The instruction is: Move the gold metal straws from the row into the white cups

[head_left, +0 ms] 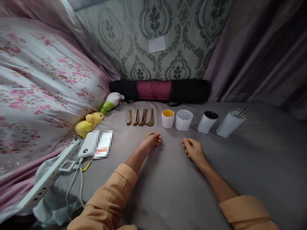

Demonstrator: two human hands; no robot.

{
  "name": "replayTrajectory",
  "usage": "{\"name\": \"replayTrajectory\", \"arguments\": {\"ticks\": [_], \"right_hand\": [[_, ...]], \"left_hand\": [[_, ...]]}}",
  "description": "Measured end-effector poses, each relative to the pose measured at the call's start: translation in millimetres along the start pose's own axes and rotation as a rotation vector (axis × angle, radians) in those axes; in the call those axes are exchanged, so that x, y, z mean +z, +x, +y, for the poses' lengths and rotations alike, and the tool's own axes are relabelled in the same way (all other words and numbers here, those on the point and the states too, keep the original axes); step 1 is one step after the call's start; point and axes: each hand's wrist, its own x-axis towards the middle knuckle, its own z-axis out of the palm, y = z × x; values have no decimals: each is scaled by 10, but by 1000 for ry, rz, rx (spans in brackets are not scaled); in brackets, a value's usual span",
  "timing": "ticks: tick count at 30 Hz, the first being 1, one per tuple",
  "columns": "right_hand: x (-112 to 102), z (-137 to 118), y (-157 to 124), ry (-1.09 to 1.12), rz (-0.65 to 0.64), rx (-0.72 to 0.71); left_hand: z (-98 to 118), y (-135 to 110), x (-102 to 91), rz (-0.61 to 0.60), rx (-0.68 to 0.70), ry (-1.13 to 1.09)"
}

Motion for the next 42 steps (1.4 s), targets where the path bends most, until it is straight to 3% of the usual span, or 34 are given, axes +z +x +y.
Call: {"name": "replayTrajectory", "arguments": {"ticks": [15, 26, 42], "right_hand": [[-6, 11, -18, -30, -1, -38], [-10, 56, -7, -53, -10, -63], [-7, 61, -3, -62, -2, -97]], "left_hand": [[114, 441, -251, 275, 267, 605], [216, 563, -283, 373, 546, 1040], [298, 662, -221, 380, 533, 1284]]}}
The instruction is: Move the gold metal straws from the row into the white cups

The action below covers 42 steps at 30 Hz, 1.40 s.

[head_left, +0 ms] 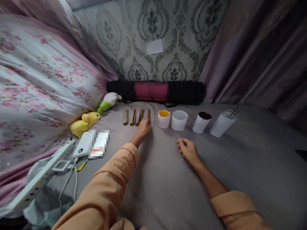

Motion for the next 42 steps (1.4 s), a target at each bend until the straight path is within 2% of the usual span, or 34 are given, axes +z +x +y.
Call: {"name": "replayTrajectory", "arguments": {"ticks": [22, 42], "right_hand": [[-2, 1, 8, -16, -1, 3], [-7, -19, 2, -18, -8, -3]], "left_hand": [[-12, 42, 34, 7, -16, 83], [-26, 94, 88, 23, -39, 48]]}}
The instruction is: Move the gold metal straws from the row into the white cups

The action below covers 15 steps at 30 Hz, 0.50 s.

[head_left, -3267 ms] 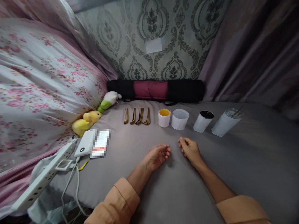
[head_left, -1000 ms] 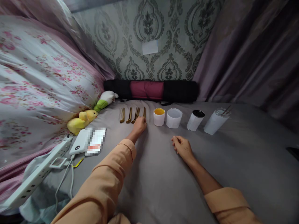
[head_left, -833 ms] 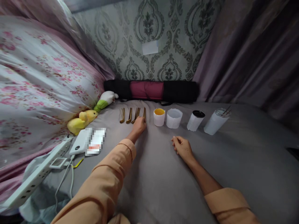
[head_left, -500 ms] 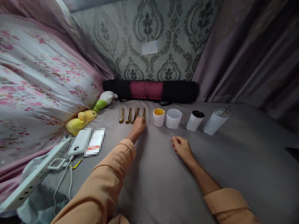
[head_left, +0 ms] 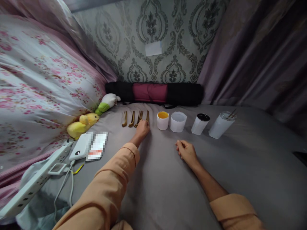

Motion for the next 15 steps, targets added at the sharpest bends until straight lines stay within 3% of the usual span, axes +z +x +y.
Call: {"name": "replayTrajectory", "arguments": {"ticks": [15], "right_hand": [[7, 42, 5, -5, 4, -1]], "left_hand": [[-1, 57, -50, 11, -56, -165]]}}
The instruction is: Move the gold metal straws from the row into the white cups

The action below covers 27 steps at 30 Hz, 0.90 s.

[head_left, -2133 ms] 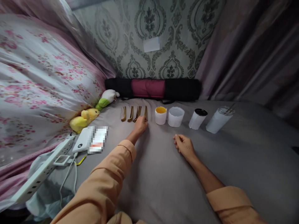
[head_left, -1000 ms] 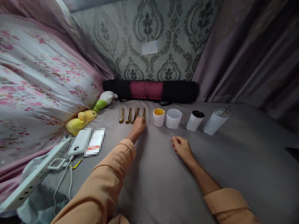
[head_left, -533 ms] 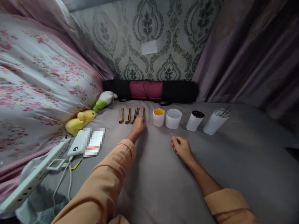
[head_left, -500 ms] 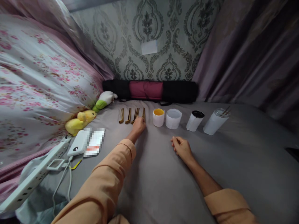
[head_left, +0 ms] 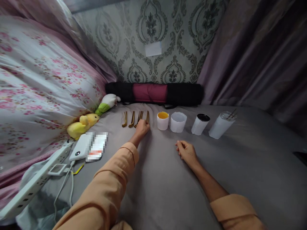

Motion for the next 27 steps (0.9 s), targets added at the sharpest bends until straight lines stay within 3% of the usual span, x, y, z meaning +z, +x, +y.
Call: {"name": "replayTrajectory", "arguments": {"ticks": [14, 27], "right_hand": [[2, -11, 4, -8, -10, 14], [-9, -39, -5, -17, -7, -14]], "left_hand": [[-6, 84, -52, 26, -185, -318], [86, 30, -36, -83, -355, -968]]}}
